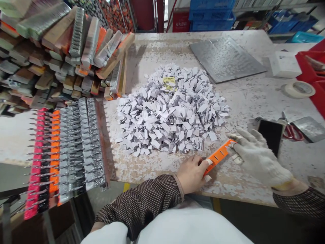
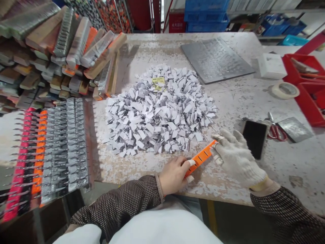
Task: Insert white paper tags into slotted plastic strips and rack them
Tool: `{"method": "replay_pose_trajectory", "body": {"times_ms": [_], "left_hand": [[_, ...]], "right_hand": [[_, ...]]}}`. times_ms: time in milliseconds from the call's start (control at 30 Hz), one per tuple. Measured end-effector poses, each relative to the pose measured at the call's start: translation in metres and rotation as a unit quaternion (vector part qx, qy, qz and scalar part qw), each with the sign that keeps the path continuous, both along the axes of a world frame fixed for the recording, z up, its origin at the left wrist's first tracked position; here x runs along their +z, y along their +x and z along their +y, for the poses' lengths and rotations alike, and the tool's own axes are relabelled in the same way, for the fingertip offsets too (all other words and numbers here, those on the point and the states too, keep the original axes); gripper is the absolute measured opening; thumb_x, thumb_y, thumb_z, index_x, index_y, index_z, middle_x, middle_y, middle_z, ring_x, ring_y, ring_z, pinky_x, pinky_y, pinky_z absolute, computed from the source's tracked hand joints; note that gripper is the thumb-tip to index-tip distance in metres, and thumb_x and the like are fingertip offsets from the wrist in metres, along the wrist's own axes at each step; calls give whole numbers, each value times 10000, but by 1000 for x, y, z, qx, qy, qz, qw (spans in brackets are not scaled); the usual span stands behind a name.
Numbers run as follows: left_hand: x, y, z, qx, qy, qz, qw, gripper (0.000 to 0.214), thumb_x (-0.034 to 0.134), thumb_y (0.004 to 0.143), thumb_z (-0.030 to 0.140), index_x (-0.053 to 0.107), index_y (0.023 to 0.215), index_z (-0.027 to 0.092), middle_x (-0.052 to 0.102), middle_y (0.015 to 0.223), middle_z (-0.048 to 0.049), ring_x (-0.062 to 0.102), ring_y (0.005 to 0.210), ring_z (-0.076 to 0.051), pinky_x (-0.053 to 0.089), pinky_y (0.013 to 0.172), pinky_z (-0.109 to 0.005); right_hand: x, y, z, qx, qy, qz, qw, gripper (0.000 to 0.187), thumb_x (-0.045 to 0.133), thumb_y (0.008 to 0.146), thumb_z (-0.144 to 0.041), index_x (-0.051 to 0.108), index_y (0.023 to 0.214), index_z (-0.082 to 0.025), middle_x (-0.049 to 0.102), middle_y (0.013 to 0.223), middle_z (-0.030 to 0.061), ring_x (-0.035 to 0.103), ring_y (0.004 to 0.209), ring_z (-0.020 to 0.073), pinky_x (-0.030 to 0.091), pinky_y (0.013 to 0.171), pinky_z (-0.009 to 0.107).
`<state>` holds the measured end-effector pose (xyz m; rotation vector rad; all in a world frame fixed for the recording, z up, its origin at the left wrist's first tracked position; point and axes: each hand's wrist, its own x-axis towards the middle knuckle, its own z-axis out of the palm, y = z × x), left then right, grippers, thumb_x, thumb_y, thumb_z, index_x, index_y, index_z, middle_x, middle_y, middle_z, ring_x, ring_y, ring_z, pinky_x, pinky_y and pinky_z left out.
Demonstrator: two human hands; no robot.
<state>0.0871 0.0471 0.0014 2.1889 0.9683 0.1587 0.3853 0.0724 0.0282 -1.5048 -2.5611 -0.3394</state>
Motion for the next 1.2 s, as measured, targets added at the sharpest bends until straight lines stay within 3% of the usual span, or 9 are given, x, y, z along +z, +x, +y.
{"method": "replay_pose_trajectory", "body": {"times_ms": [200,367,500,700,967,1100,1200], "left_hand": [[-1,0,-1,2,6,11,1000,575,730,1060,422,563,1578,238,665,1414,-163,656,1277,-354,583,1095,-510],[1,0,-1,1,6,11,1000,566,730,1058,429,568,1563,231,667,1378,-163,655,1268,-354,591,1074,-504],[2,1,-1,0,5,20,1000,544,735,1050,416,585,1533,217,667,1375,-164,655,1264,-352,592,1076,-499],[5,1,0,-5,3,29,1000,514,708,1066,414,584,1528,225,661,1404,-159,646,1292,-350,586,1102,-514],[4,2,0,-20,28,40,999,519,696,1077,401,563,1537,201,651,1415,-168,637,1317,-352,588,1113,-507],[4,2,0,-24,44,44,998,525,688,1080,389,547,1545,188,648,1420,-173,632,1328,-354,586,1124,-504],[5,1,0,-22,47,48,998,514,682,1080,382,546,1535,186,653,1415,-164,640,1315,-347,598,1105,-488]], "right_hand": [[-7,10,6,-13,-26,16,999,302,493,1029,-307,785,1005,-232,809,1302,113,611,1465,379,286,1359,649],[-7,12,9,-2,-66,12,998,301,486,1020,-271,770,1113,-238,789,1315,109,564,1519,349,269,1362,630],[-9,10,13,8,-30,-10,999,316,499,1025,-274,770,1169,-199,791,1274,148,592,1475,383,261,1352,700],[-12,7,18,62,1,6,998,291,520,995,-227,766,1142,-180,796,1205,139,641,1396,360,303,1332,680],[-17,8,31,35,-86,-17,996,237,579,958,-313,782,1039,-222,809,1186,127,647,1349,351,262,1327,711],[-6,4,29,10,-110,-21,994,296,547,980,-323,793,1106,-217,803,1232,140,634,1375,359,257,1327,698],[12,-2,39,-46,-162,-31,985,289,565,974,-353,808,1076,-234,790,1291,138,643,1364,351,374,1280,577]]}}
